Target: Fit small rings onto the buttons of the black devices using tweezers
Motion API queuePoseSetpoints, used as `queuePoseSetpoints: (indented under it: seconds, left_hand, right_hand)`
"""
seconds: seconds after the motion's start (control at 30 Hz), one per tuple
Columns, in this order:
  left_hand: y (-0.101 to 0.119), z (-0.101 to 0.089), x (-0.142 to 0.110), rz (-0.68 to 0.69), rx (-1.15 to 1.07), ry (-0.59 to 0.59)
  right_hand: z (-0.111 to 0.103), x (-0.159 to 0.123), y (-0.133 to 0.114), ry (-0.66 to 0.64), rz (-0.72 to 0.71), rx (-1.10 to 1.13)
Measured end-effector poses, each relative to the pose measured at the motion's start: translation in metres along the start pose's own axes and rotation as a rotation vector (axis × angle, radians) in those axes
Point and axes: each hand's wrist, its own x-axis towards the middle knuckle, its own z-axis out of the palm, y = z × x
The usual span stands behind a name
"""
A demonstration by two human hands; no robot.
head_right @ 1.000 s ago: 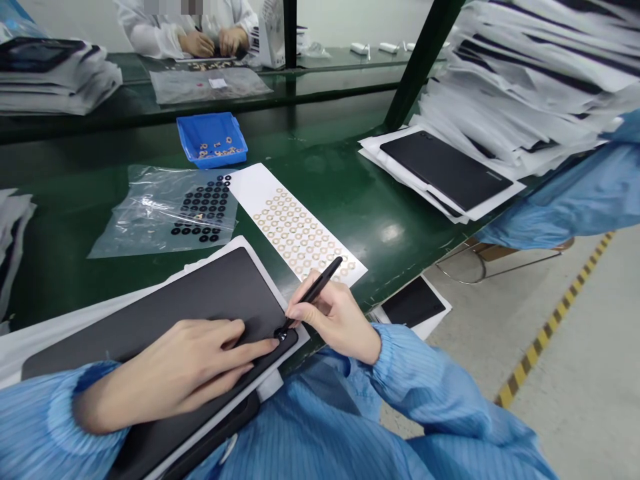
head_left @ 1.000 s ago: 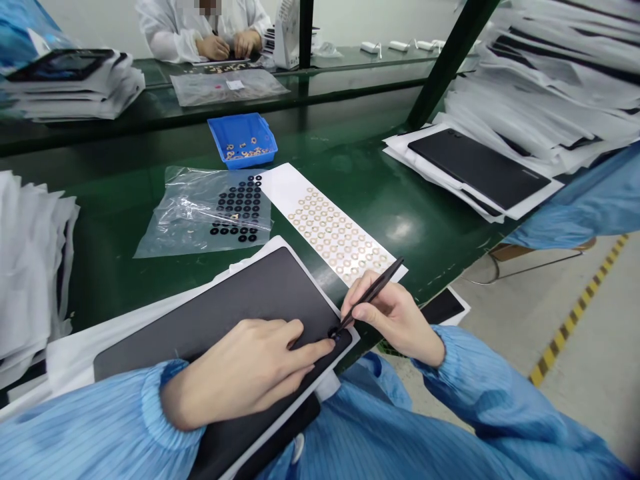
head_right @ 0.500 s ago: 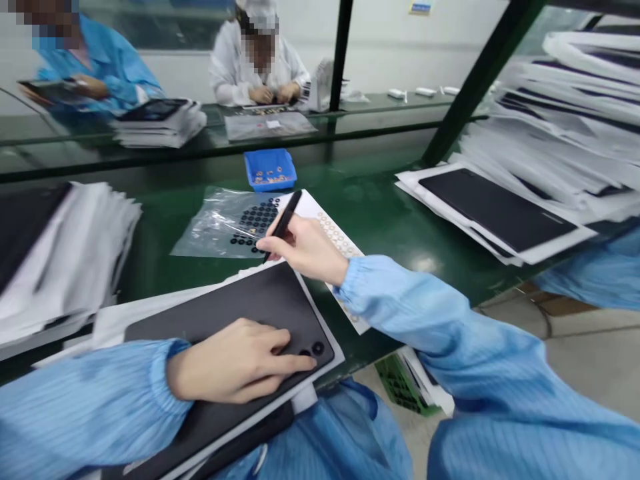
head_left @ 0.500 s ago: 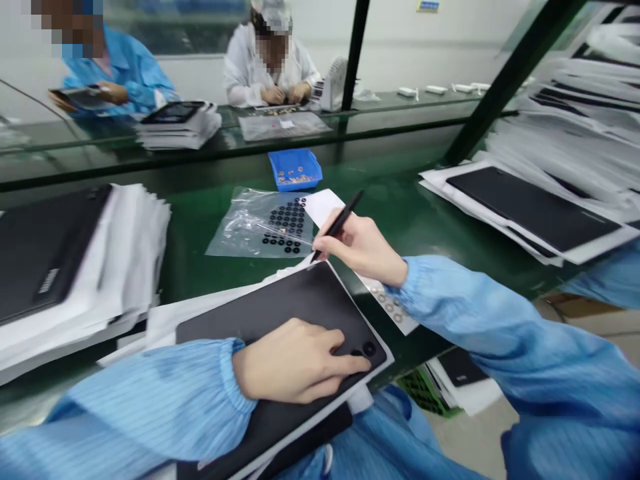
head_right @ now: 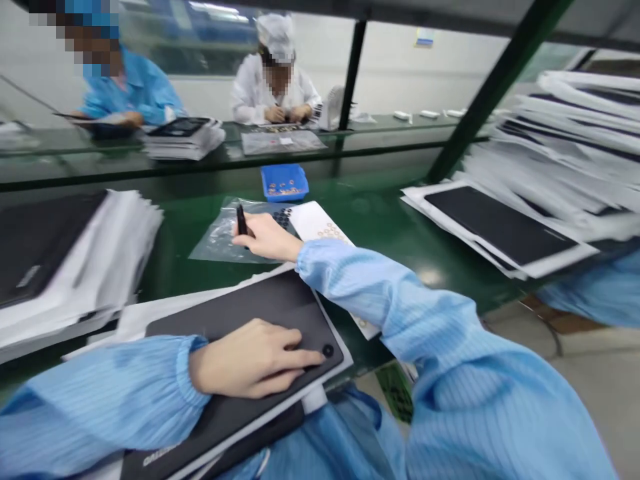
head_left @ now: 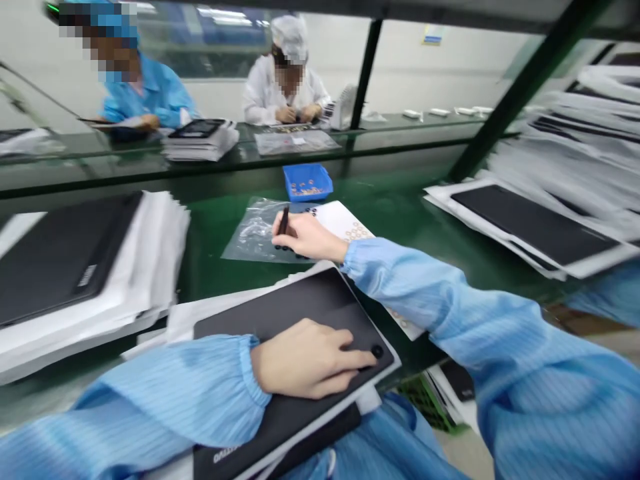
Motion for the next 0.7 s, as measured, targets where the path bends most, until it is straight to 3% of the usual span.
queuePoseSetpoints:
  seconds: [0.13, 0.23, 0.3, 0.47, 0.6, 0.7]
  left_hand:
    - [-0.001, 0.002, -0.001, 0.007, -0.046, 0.053]
    - [-0.001, 0.003, -0.001, 0.009, -0.050, 0.066]
    - [0.000, 0.002, -0.001, -0.003, -0.057, 0.075]
    - [0.002, 0.000, 0.000, -0.074, -0.123, 0.064]
    - [0.002, -0.001, 0.000, -0.078, -0.131, 0.055]
    - [0.001, 0.000, -0.001, -0.067, -0.119, 0.075]
  right_hand:
    - [-0.042, -0.042, -0.007, 0.019, 0.026, -0.061]
    - [-0.055, -0.097, -0.010, -0.090, 0.123, -0.093]
    - [-0.053, -0.137, -0.010, -0.128, 0.165, -0.111]
    - [-0.027, -0.205, -0.012, -0.011, 0.315, 0.103]
    - [-0.013, -0.216, -0.011, 0.084, 0.428, 0.316]
    - [-0.011, -0.214, -0.008, 0.147, 0.471, 0.321]
